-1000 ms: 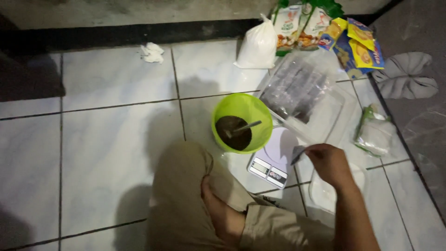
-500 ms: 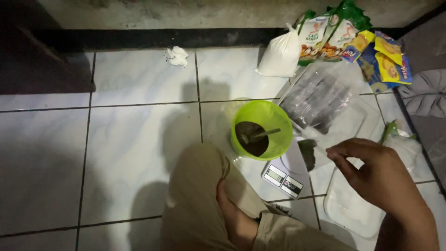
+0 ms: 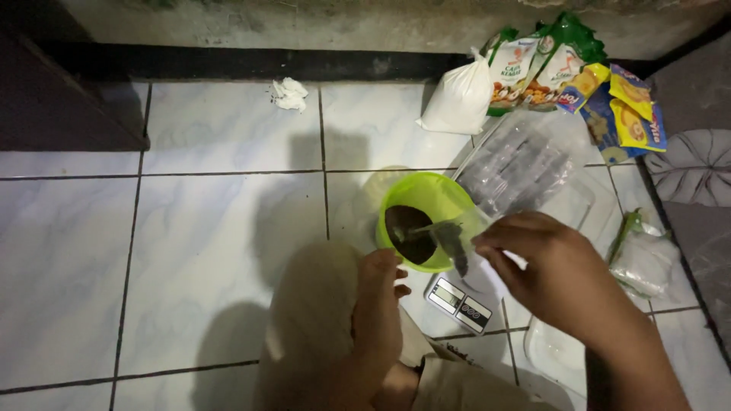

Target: The person sits on a tiled floor and uses a digital scale to weigh dark powder from small plastic packets, transferring the material into a green bowl using a spoon.

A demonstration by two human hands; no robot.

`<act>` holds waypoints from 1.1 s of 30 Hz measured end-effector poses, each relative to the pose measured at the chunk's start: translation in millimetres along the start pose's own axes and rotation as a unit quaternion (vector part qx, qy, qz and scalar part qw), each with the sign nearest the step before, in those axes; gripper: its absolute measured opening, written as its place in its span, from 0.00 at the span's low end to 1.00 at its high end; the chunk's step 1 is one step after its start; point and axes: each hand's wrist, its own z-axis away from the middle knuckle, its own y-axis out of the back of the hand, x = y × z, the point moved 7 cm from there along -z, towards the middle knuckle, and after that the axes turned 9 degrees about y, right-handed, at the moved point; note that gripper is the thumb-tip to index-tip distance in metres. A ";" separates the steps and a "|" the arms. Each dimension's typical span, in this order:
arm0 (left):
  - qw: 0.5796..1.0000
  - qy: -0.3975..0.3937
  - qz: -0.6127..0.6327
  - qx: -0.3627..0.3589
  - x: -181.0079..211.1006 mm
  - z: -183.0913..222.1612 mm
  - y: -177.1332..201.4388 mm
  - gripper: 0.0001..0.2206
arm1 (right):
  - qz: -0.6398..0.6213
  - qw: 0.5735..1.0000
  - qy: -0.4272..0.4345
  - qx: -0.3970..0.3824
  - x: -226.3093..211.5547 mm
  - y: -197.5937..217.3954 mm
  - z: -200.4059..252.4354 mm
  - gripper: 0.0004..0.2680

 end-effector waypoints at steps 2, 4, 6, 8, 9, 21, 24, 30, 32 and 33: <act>0.996 0.075 0.042 -0.030 4.1 -1.3 -7.4 0.19 | -0.005 1.000 0.019 0.001 -2.8 -9.1 -5.2 0.04; 0.983 0.150 0.083 -0.063 -2.9 -8.7 -13.0 0.26 | -0.009 0.999 0.038 0.002 -11.7 -18.7 -14.0 0.04; 0.965 0.142 0.160 -0.154 -9.0 -21.7 -25.6 0.19 | -0.003 0.997 0.072 0.007 -26.8 -26.4 -24.0 0.03; 0.964 0.127 0.190 -0.140 3.3 -20.6 -26.4 0.20 | 0.008 0.998 0.054 -0.006 -28.6 -43.6 -27.5 0.03; 0.961 0.114 0.219 -0.124 8.7 -19.8 -24.8 0.21 | 0.018 0.999 0.034 -0.021 -28.2 -53.4 -27.6 0.04; 0.985 -0.020 0.174 0.005 9.3 -121.4 50.2 0.16 | -0.053 0.975 -0.213 -0.021 95.3 -112.8 -31.1 0.08; 0.978 0.001 0.206 -0.030 19.1 -110.8 34.1 0.14 | 0.013 0.966 -0.197 -0.170 126.1 -173.5 -33.8 0.09; 0.972 0.048 0.225 -0.051 18.2 -134.9 36.5 0.14 | 0.115 0.939 -0.135 -0.295 160.8 -262.6 -22.4 0.08; 0.970 0.042 0.230 -0.065 8.3 -156.7 42.2 0.15 | 0.096 0.931 -0.153 -0.316 153.6 -261.7 -26.1 0.08; 0.968 0.037 0.236 -0.079 3.3 -166.9 44.3 0.16 | 0.076 0.922 -0.171 -0.339 150.3 -262.5 -25.4 0.09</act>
